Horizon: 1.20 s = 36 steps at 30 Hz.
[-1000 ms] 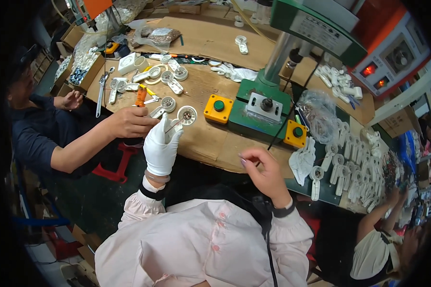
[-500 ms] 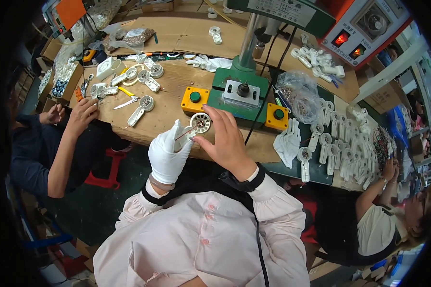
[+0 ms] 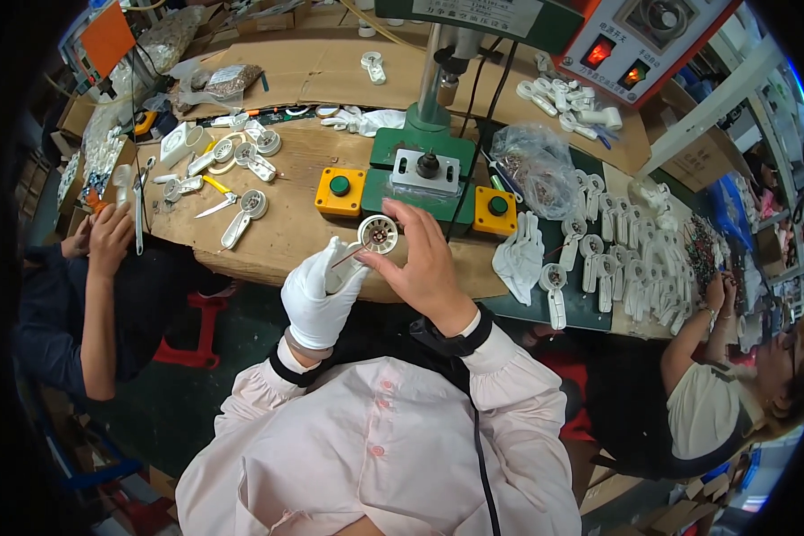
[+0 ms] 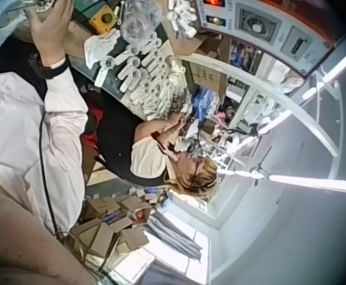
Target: The person picks up a white plastic housing and a motor, fits the motor into the housing, and places the assembly into a green press. They press two yellow buttons to activate the machine, remove the pressed component, and set it aside before repeating the process.
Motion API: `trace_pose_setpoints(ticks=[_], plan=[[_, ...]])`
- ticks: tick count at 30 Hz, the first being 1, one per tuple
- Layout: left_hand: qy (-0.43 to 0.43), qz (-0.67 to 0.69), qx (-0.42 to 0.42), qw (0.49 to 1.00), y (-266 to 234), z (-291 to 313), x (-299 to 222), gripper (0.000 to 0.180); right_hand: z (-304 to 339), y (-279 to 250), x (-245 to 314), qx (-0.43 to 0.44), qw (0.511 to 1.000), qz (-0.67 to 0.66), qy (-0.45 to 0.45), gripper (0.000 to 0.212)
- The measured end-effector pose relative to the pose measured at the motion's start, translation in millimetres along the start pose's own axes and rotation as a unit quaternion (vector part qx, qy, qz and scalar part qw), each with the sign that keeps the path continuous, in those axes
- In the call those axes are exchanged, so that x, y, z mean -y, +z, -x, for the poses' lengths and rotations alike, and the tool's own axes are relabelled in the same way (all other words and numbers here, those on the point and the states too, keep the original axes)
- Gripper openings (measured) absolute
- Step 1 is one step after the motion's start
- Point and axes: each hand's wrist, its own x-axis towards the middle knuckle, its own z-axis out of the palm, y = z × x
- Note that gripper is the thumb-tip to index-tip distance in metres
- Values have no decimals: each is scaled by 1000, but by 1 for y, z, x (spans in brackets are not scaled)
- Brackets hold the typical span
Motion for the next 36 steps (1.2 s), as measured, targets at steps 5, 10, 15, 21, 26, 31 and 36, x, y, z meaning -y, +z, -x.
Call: trace_pose_setpoints(ticks=[5, 10, 15, 21, 26, 31, 36], plan=[[-37, 46, 64, 996, 11, 1, -11, 74, 0, -9, -9, -12, 1000, 12, -19, 63], [16, 115, 48, 992, -2, -5, -24, 84, -28, -40, -15, -29, 998, 56, -24, 56], [32, 141, 28, 989, 1, -2, -11, 81, -75, -53, -29, -24, 997, 69, 29, 52], [6, 122, 44, 992, 5, 6, 4, 74, -95, -44, -51, 75, 988, 123, 51, 53], [-16, 125, 41, 991, 7, 3, 12, 66, -96, -51, -53, 119, 986, 112, 26, 53], [-21, 118, 96, 988, 10, -19, 8, 57, -98, -58, -50, 138, 986, 80, 46, 54], [-2, 139, 110, 984, 27, -44, -7, 55, -93, -56, -66, 156, 984, 81, 11, 56]])
